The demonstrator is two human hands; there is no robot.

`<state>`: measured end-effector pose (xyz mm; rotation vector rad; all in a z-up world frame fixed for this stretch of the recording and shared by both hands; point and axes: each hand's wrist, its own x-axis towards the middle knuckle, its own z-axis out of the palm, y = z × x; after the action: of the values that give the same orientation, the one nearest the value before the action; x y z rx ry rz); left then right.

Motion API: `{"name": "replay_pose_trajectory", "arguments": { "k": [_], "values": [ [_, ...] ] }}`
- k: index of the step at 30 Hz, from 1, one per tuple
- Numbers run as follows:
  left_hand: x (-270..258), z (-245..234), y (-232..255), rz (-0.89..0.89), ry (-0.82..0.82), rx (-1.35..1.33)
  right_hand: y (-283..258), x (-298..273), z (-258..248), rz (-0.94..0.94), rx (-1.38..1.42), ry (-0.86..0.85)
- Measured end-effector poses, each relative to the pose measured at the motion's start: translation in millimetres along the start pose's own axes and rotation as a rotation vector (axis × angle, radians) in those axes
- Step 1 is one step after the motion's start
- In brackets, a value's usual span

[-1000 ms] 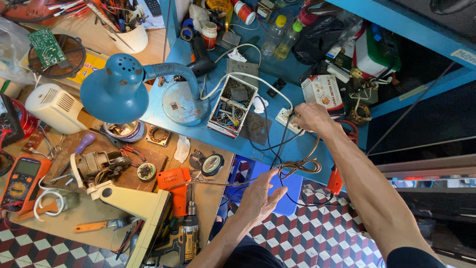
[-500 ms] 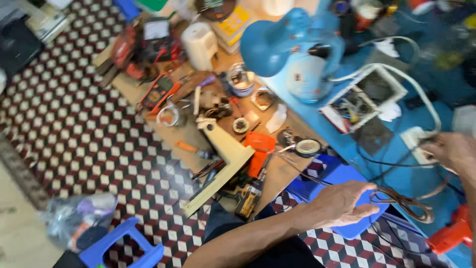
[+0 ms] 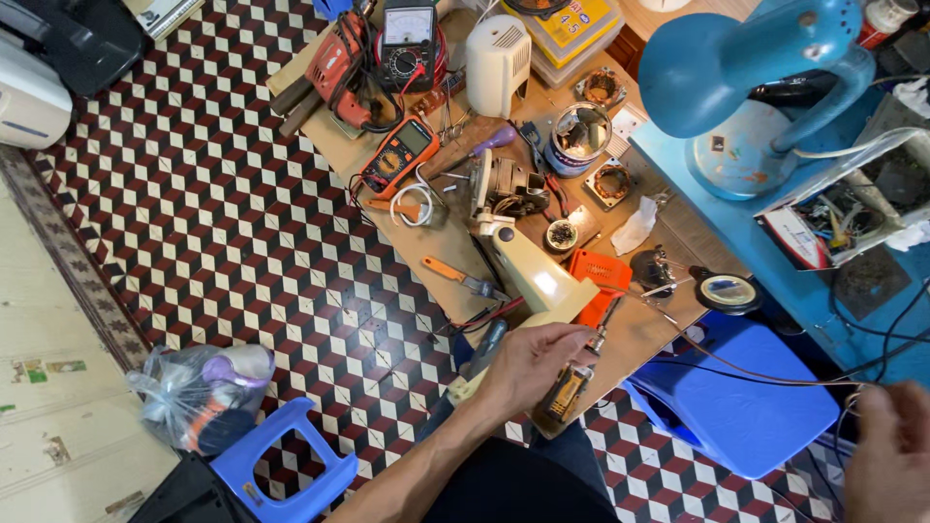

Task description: The person uses a pneumatic tool to clean the internal components of a disassembled fan motor, then moves indoors to a workbench. They plug in a power cord and use a multimeter to test the electrical continuity of the fan motor.

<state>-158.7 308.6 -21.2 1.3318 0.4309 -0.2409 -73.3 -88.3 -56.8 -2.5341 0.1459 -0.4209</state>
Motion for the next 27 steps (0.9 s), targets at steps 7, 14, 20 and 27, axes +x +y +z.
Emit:
{"name": "replay_pose_trajectory", "arguments": {
  "k": [7,14,20,27],
  "values": [
    [-5,-108,-36,0.034,0.037,0.302,-87,-138,53,0.456,0.022,-0.416],
    [-4,-144,-83,0.096,0.054,0.296,-167,-176,40,0.486,-0.012,-0.475],
    [-11,-168,-131,0.042,0.113,0.277,-211,-200,43,0.453,0.109,-0.484],
    [-32,-180,-198,-0.273,-0.017,0.163,-220,-262,96,0.527,0.467,-0.737]
  ]
}}
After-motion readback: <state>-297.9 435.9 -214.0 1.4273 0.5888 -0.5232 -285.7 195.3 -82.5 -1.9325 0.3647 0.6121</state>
